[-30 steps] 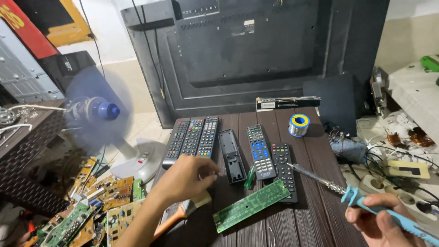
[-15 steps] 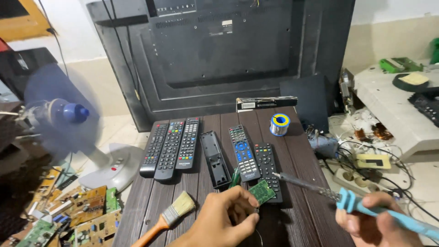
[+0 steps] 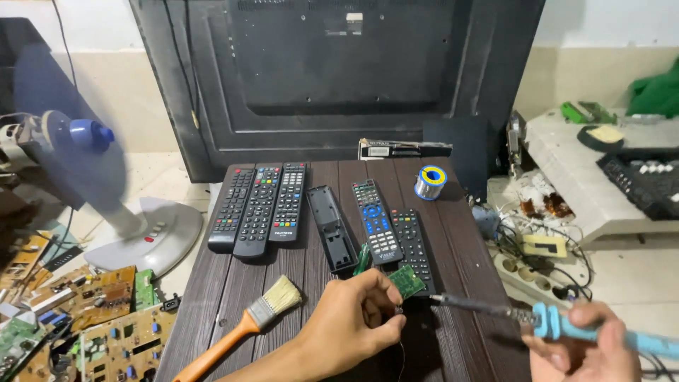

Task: The person uses a soldering iron to apply solder to a green circuit board. They hold the board with one hand while manipulating the soldering iron with the other, working on specific points along the board's edge.

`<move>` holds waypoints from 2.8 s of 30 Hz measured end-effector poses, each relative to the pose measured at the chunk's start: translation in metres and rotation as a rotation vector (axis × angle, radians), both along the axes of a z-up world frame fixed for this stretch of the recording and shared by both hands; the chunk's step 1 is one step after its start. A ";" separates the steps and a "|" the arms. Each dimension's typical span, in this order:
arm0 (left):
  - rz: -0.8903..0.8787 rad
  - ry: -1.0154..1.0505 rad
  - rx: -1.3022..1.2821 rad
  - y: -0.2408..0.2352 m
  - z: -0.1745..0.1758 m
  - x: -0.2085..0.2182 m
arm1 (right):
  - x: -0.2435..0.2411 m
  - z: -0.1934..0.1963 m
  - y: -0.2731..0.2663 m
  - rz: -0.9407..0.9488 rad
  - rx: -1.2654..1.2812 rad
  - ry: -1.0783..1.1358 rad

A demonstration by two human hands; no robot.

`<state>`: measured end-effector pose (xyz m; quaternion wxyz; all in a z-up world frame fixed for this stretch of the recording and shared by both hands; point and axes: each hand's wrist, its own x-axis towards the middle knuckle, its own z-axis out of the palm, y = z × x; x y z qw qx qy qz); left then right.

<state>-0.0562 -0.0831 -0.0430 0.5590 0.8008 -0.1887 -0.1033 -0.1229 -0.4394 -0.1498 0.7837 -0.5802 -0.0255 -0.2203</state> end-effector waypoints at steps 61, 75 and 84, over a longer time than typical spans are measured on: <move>-0.091 0.090 -0.161 0.014 0.008 0.005 | -0.004 0.017 0.008 0.400 -0.220 -0.347; -0.088 0.187 -0.264 0.015 0.003 0.007 | 0.000 0.039 0.038 0.343 -0.396 -0.441; -0.078 0.241 -0.309 0.013 -0.001 0.009 | 0.019 0.041 0.046 0.322 -0.451 -0.409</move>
